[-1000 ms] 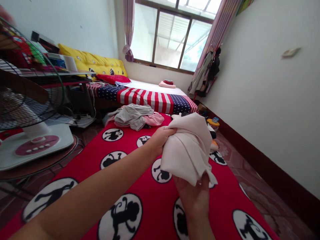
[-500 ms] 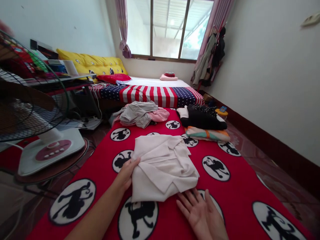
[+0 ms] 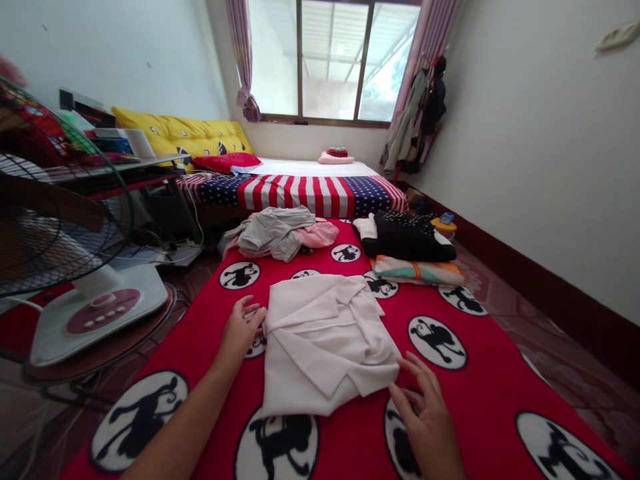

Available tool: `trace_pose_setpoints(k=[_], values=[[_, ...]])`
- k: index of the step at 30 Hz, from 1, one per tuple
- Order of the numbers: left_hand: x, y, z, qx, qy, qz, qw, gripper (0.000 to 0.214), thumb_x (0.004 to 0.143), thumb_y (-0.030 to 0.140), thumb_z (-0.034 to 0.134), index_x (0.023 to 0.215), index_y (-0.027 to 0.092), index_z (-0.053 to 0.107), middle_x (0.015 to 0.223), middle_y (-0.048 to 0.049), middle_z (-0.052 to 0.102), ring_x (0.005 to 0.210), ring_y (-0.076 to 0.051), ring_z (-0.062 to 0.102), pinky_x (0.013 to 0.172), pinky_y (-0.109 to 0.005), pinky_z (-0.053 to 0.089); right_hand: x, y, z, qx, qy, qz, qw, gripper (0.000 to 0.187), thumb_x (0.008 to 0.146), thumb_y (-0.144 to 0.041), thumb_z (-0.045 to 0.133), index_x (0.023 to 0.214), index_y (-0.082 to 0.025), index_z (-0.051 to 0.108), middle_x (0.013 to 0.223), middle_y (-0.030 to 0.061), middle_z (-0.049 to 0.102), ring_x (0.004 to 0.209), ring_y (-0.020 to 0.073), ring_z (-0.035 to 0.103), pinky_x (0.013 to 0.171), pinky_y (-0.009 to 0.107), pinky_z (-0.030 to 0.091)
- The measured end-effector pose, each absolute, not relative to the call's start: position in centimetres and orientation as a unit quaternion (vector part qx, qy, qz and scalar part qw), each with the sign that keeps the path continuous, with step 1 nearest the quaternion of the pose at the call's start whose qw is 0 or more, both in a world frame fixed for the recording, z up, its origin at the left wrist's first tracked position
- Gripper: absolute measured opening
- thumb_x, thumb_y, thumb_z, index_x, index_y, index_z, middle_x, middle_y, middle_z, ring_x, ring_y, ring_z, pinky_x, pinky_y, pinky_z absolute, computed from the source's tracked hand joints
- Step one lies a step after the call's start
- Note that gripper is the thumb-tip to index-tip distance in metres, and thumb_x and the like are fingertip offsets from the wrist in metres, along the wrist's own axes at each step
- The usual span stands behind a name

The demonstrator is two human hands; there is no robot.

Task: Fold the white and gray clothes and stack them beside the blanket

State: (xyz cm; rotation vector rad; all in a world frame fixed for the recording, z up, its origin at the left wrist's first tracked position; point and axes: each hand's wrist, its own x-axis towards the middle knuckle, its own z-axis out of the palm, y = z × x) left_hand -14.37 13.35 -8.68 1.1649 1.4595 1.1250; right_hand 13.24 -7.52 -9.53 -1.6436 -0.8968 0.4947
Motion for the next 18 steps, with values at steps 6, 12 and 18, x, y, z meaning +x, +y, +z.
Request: trace_pose_setpoints(k=[6, 12, 18], values=[[-12.9, 18.8, -9.7, 0.609, 0.542, 0.419, 0.399, 0.063, 0.068, 0.033, 0.074, 0.125, 0.015, 0.053, 0.108, -0.0139, 0.067, 0.093, -0.023, 0.065, 0.081, -0.033, 0.052, 15.1, -3.5, -11.1, -0.701, -0.309, 0.263, 0.586, 0.077, 0.063, -0.047, 0.073, 0.129, -0.017, 0.047, 0.127, 0.0162, 0.054, 0.111, 0.0292, 0.057, 0.092, 0.041, 0.048], [-12.0, 20.9, -9.3, 0.667, 0.518, 0.375, 0.382, 0.055, 0.061, 0.041, 0.075, 0.108, 0.015, 0.067, 0.1, -0.0092, 0.07, 0.094, -0.027, 0.063, 0.086, -0.034, 0.047, 13.8, 2.5, -10.5, -0.7, -0.304, 0.232, 0.603, 0.088, 0.054, -0.041, 0.079, 0.132, -0.021, 0.045, 0.123, 0.0122, 0.056, 0.11, 0.0286, 0.056, 0.098, 0.044, 0.041], [-12.3, 20.0, -8.9, 0.656, 0.517, 0.37, 0.406, 0.044, 0.059, 0.043, 0.074, 0.091, 0.014, 0.069, 0.084, -0.0053, 0.072, 0.08, -0.024, 0.063, 0.072, -0.029, 0.048, 14.3, 6.1, -9.8, -0.707, -0.354, 0.225, 0.569, 0.051, 0.056, -0.026, 0.068, 0.106, -0.018, 0.068, 0.099, 0.0073, 0.068, 0.094, 0.0255, 0.061, 0.086, 0.04, 0.048]])
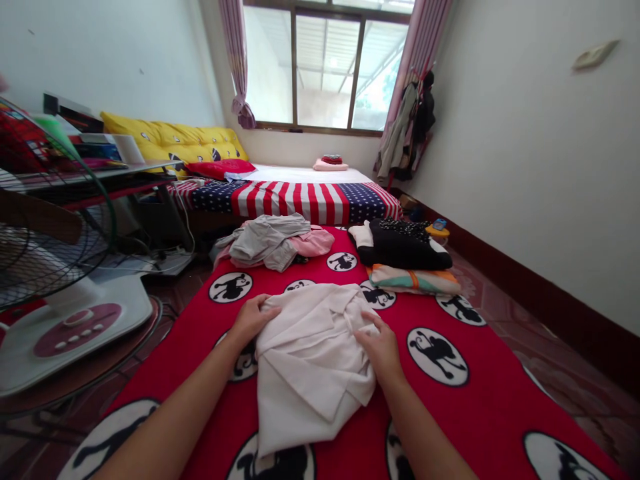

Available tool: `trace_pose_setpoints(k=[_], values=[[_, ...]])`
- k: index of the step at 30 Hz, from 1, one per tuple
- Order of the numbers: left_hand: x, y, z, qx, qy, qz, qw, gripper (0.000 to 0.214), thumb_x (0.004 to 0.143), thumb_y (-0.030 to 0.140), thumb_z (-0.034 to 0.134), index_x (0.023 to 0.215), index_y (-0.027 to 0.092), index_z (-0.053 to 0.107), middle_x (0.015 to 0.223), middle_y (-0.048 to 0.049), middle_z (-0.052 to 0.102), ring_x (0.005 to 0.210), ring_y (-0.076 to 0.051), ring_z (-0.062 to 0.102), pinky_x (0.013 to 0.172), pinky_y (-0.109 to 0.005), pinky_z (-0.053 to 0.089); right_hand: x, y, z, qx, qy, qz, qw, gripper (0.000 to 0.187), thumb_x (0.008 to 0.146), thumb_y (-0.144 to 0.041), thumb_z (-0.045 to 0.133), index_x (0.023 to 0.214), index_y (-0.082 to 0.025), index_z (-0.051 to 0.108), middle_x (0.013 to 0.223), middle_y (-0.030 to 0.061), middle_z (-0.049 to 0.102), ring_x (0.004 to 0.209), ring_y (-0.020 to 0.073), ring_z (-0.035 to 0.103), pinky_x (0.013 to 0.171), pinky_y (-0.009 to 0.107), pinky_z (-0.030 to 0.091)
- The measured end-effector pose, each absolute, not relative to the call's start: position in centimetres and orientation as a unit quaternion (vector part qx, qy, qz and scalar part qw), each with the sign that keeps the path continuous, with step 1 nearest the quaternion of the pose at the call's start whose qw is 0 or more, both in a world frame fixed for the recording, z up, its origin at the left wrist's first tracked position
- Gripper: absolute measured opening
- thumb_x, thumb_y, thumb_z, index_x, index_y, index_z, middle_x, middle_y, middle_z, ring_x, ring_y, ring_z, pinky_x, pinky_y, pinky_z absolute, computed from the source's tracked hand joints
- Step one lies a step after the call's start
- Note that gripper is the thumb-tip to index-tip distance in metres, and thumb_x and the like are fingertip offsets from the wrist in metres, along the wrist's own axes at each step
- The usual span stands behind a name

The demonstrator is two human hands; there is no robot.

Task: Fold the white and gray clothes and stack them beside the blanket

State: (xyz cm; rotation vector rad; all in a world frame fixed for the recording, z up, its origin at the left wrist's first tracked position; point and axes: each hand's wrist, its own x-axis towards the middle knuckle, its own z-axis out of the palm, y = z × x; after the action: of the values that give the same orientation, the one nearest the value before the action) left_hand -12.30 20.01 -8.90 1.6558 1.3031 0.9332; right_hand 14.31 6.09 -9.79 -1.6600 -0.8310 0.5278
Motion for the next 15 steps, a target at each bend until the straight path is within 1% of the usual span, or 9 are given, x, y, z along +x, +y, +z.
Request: trace_pose_setpoints(k=[1, 3, 4, 6, 8, 10, 13, 15], values=[[-12.4, 19.7, -8.5, 0.65, 0.519, 0.37, 0.414, 0.042, 0.057, 0.042, 0.075, 0.088, 0.014, 0.069, 0.082, -0.0048, 0.071, 0.078, -0.023, 0.063, 0.07, -0.028, 0.047, 14.8, 6.7, -9.3, -0.708, -0.341, 0.259, 0.562, 0.047, 0.055, -0.025, 0.066, 0.1, -0.015, 0.07, 0.089, 0.0073, 0.07, 0.084, 0.0247, 0.063, 0.078, 0.037, 0.05], [-12.6, 18.5, -7.6, 0.63, 0.527, 0.356, 0.445, 0.039, 0.055, 0.041, 0.076, 0.083, 0.014, 0.068, 0.077, -0.0036, 0.069, 0.073, -0.021, 0.062, 0.065, -0.026, 0.046, 16.2, 8.1, -7.8, -0.697, -0.315, 0.336, 0.549, 0.043, 0.053, -0.021, 0.063, 0.094, -0.011, 0.072, 0.072, 0.006, 0.069, 0.066, 0.0212, 0.062, 0.062, 0.032, 0.049], [-12.7, 17.7, -7.2, 0.614, 0.532, 0.339, 0.474, 0.039, 0.055, 0.041, 0.077, 0.081, 0.014, 0.066, 0.075, -0.0028, 0.068, 0.07, -0.02, 0.061, 0.061, -0.026, 0.045, 17.0, 8.9, -6.8, -0.691, -0.313, 0.361, 0.543, 0.042, 0.052, -0.02, 0.062, 0.091, -0.01, 0.073, 0.066, 0.0049, 0.068, 0.06, 0.0195, 0.06, 0.058, 0.03, 0.047], [-13.1, 15.3, -6.6, 0.576, 0.534, 0.291, 0.546, 0.039, 0.055, 0.042, 0.077, 0.08, 0.015, 0.064, 0.072, -0.0017, 0.067, 0.064, -0.018, 0.06, 0.053, -0.024, 0.043, 18.7, 10.7, -4.6, -0.679, -0.347, 0.385, 0.52, 0.037, 0.052, -0.018, 0.061, 0.086, -0.01, 0.073, 0.061, 0.0029, 0.066, 0.057, 0.0173, 0.057, 0.056, 0.028, 0.044], [-13.6, 12.4, -6.7, 0.552, 0.506, 0.243, 0.616, 0.041, 0.057, 0.042, 0.078, 0.085, 0.016, 0.064, 0.078, -0.0028, 0.068, 0.065, -0.019, 0.061, 0.052, -0.023, 0.042, 20.1, 12.3, -2.8, -0.66, -0.416, 0.401, 0.48, 0.034, 0.053, -0.019, 0.063, 0.085, -0.012, 0.074, 0.064, 0.0028, 0.067, 0.06, 0.0169, 0.058, 0.059, 0.028, 0.045], [-14.1, 9.8, -7.5, 0.564, 0.458, 0.216, 0.652, 0.044, 0.058, 0.042, 0.079, 0.09, 0.015, 0.066, 0.087, -0.0054, 0.071, 0.074, -0.022, 0.063, 0.059, -0.025, 0.045, 20.7, 13.2, -2.3, -0.636, -0.484, 0.404, 0.445, 0.039, 0.054, -0.022, 0.068, 0.092, -0.014, 0.074, 0.076, 0.0044, 0.07, 0.069, 0.0188, 0.061, 0.068, 0.03, 0.047], [-14.7, 8.0, -8.8, 0.615, 0.439, 0.206, 0.622, 0.045, 0.059, 0.044, 0.078, 0.09, 0.013, 0.068, 0.089, -0.0078, 0.072, 0.082, -0.026, 0.064, 0.067, -0.027, 0.048, 20.6, 13.1, -4.1, -0.658, -0.51, 0.329, 0.446, 0.057, 0.05, -0.028, 0.076, 0.104, -0.014, 0.069, 0.098, 0.0089, 0.07, 0.09, 0.0254, 0.063, 0.084, 0.037, 0.046], [-14.8, 8.4, -9.0, 0.643, 0.459, 0.212, 0.575, 0.042, 0.066, 0.048, 0.072, 0.089, 0.014, 0.069, 0.09, -0.0082, 0.072, 0.084, -0.027, 0.065, 0.069, -0.029, 0.048, 20.3, 12.2, -6.1, -0.688, -0.494, 0.263, 0.462, 0.062, 0.051, -0.034, 0.077, 0.109, -0.014, 0.066, 0.108, 0.0119, 0.068, 0.1, 0.0287, 0.061, 0.091, 0.041, 0.044]])
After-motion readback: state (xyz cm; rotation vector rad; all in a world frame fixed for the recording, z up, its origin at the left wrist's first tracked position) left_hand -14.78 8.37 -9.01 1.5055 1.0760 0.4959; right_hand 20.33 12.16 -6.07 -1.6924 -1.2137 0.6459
